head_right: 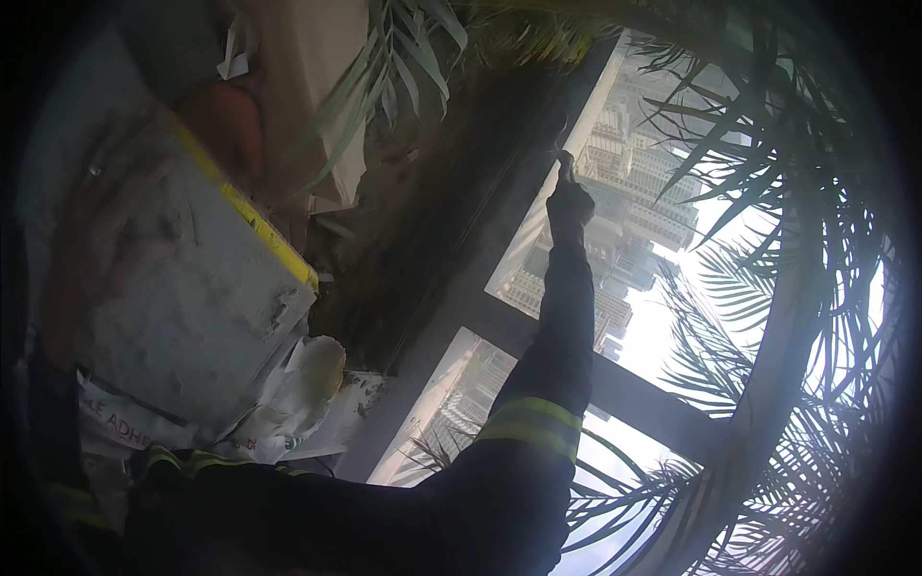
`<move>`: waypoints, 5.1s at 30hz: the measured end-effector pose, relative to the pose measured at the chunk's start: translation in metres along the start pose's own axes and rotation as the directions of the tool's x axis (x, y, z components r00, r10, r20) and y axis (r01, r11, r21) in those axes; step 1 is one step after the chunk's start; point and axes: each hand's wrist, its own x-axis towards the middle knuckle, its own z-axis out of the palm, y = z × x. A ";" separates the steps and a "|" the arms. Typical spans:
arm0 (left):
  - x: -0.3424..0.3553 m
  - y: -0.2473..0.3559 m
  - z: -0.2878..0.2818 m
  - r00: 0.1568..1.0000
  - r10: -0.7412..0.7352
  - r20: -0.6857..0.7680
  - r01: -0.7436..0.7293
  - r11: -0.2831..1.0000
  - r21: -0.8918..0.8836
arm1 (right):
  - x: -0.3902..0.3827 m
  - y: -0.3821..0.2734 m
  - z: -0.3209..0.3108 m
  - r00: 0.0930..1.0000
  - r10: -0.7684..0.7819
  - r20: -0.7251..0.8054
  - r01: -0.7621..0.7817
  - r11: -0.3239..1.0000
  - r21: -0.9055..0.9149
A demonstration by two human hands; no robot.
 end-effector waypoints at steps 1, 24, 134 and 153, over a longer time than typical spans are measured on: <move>0.001 0.001 0.000 1.000 -0.013 0.010 0.013 1.000 -0.010 | -0.006 -0.003 -0.002 0.997 -0.071 0.041 0.073 0.996 -0.042; -0.001 0.002 0.001 0.999 -0.014 -0.053 0.009 0.996 -0.089 | -0.055 -0.023 -0.005 0.996 -0.053 0.078 0.058 0.997 -0.058; -0.006 0.005 0.004 0.992 -0.094 -0.079 0.081 0.984 -0.156 | -0.390 -0.081 -0.007 1.000 -0.028 -0.002 0.029 0.999 0.040; -0.004 0.004 0.008 0.992 -0.120 -0.044 0.110 0.975 -0.191 | -0.387 -0.091 -0.045 0.981 0.034 0.191 -0.064 0.986 0.151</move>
